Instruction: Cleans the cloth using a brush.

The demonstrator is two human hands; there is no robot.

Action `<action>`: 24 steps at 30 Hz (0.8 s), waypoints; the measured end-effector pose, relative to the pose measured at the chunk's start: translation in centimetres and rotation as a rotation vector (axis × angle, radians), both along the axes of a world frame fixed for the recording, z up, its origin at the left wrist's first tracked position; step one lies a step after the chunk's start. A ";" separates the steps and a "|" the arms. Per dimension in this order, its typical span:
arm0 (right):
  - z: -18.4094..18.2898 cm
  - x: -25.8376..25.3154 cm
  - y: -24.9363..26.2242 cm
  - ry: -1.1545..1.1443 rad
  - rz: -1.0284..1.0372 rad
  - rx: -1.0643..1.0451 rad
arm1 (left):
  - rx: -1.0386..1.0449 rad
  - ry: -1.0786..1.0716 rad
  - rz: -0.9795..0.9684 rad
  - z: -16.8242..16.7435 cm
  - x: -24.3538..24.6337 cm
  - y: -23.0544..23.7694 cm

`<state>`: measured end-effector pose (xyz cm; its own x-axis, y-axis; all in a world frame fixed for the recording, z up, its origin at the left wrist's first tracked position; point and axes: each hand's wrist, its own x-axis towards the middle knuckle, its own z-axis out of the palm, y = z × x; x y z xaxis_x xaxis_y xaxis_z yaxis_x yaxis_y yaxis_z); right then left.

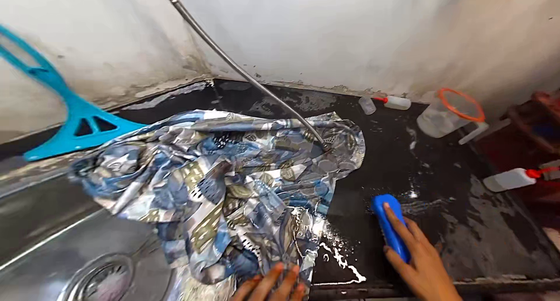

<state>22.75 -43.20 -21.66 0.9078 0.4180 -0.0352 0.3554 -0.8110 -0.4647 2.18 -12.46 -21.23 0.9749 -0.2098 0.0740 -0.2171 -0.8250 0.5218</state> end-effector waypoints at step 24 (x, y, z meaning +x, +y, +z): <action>1.7 4.6 6.4 -0.150 0.648 0.053 | 0.073 -0.344 0.290 -5.5 0.0 -3.9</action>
